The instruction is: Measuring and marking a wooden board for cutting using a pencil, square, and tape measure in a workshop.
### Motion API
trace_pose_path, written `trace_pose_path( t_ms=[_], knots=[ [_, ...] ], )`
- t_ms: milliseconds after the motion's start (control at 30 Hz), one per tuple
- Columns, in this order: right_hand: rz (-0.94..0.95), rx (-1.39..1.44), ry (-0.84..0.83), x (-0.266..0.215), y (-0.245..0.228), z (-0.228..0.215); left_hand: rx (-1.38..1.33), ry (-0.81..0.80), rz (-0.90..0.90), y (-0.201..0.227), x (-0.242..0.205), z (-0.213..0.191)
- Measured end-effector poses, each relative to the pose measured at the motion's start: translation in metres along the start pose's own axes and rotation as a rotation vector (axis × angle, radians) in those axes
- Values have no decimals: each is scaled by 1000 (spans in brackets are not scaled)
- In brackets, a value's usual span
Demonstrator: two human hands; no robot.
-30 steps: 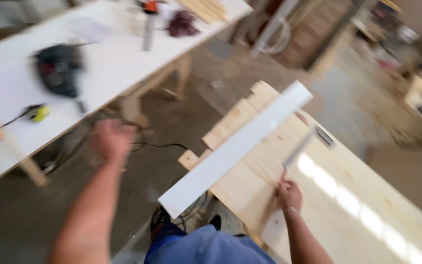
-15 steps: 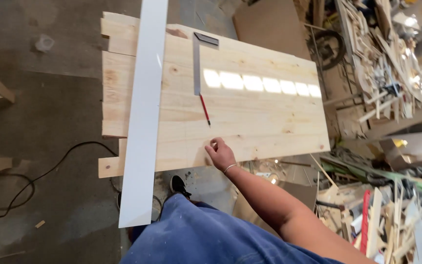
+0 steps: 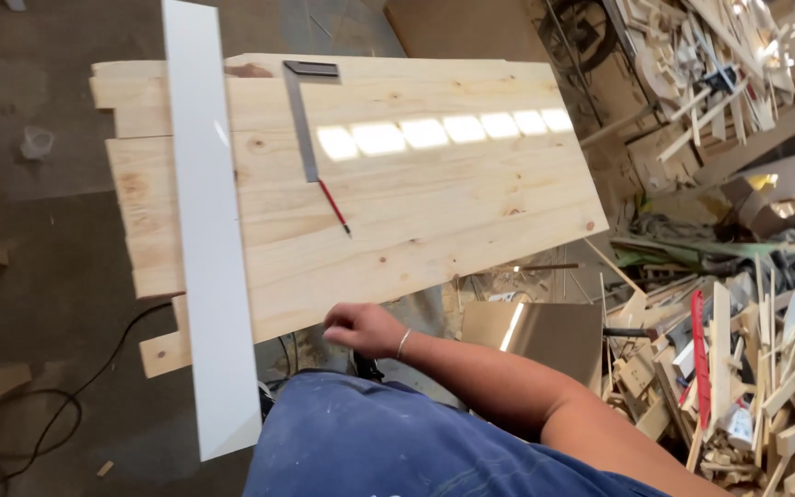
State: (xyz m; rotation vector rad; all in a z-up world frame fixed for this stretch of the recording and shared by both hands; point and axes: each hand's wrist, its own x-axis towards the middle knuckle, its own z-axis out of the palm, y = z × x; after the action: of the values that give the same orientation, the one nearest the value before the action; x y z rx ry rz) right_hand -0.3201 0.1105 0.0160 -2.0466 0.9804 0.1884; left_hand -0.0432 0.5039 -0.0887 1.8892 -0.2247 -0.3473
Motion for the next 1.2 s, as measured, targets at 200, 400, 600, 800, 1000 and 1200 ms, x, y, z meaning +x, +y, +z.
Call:
trace_pose_path(
  t_ms=[200,400,600,800,1000,1200],
  knots=[
    [-516,46,-485,-29,-9,-27,-181,-11,-68,111,-107,185],
    [-268,88,-645,-47,46,-72,-114,-588,-458,132,-159,309],
    [-199,220,-768,-43,113,-105,76,-761,-475,147,-181,351],
    [-87,132,-721,-14,171,-123,-321,-523,-560,138,-175,364],
    [103,-306,-615,15,216,-177,-328,-317,-600,115,-128,345],
    [346,-317,-420,29,233,-217,-400,-286,-741,88,-123,360]
  ],
)
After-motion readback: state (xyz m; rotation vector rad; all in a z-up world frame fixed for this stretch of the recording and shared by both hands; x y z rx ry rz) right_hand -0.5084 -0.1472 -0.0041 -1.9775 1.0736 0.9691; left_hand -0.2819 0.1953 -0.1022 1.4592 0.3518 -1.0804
